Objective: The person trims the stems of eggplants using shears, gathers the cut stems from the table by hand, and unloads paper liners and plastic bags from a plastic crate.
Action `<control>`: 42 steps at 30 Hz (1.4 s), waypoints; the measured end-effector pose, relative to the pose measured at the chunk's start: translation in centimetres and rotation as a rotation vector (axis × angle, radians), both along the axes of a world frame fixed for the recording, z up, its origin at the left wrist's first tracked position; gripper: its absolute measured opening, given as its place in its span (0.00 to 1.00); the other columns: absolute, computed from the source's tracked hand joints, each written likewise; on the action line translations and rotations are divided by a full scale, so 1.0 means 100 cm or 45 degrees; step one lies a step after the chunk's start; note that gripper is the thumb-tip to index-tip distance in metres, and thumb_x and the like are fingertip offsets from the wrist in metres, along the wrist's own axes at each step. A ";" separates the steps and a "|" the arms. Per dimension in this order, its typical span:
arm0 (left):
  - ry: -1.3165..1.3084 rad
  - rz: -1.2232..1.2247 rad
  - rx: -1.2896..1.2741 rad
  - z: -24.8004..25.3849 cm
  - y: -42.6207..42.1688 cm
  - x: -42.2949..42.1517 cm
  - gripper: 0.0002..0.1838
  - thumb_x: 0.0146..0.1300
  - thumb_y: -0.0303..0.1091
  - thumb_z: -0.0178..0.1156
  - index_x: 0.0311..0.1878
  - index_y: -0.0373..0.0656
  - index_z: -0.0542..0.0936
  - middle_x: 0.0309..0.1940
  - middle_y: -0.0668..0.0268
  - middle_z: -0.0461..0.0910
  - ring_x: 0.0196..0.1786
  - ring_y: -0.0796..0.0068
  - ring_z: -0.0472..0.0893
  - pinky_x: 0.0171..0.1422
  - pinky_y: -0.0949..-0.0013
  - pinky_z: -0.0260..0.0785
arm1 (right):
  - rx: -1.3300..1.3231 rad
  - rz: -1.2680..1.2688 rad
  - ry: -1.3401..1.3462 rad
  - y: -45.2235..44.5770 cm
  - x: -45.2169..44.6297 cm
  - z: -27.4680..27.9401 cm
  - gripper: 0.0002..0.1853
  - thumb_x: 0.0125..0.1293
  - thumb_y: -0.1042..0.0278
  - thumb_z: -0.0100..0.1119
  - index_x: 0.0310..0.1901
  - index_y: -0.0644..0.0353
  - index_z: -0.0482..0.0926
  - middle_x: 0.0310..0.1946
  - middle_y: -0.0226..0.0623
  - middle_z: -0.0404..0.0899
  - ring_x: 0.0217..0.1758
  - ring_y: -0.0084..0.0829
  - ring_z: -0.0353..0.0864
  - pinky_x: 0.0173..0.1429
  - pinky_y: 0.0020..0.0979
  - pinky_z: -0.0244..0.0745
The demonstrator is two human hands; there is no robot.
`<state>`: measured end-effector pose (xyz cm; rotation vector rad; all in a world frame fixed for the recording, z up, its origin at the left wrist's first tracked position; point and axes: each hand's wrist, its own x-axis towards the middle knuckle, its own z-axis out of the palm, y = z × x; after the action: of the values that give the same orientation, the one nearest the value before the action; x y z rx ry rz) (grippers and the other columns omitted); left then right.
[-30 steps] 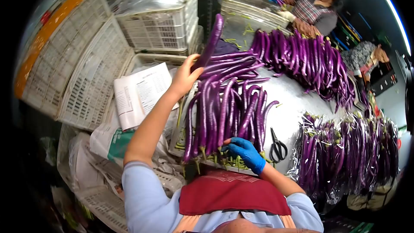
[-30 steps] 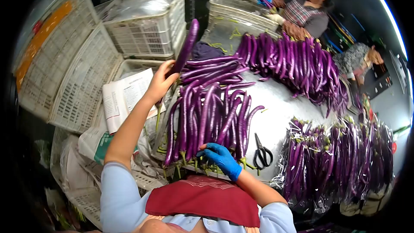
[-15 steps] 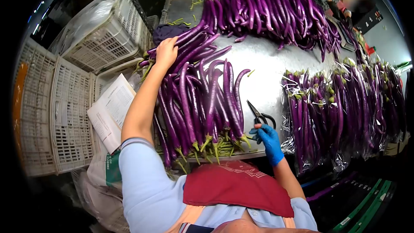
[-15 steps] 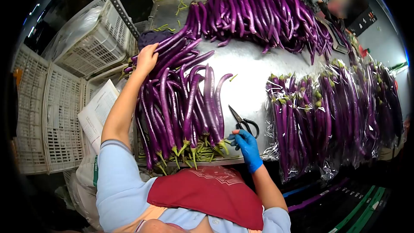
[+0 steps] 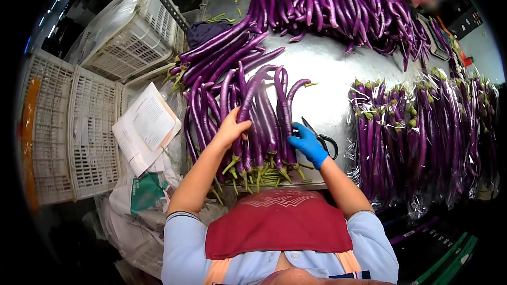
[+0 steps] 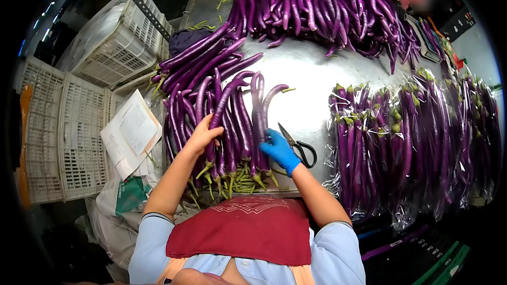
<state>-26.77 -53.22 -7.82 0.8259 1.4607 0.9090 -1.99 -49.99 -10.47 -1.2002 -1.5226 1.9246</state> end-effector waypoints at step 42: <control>-0.913 0.299 -0.105 -0.006 -0.036 0.009 0.19 0.59 0.35 0.53 0.50 0.33 0.68 0.30 0.61 0.76 0.31 0.74 0.76 0.33 0.73 0.68 | 0.395 0.137 0.236 -0.061 -0.041 0.069 0.12 0.65 0.62 0.51 0.44 0.60 0.76 0.37 0.42 0.78 0.37 0.34 0.79 0.43 0.33 0.73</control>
<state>-25.83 -56.85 -8.45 0.2138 0.9570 1.1595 -6.13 -56.05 -3.58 -0.8001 -1.7343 1.7267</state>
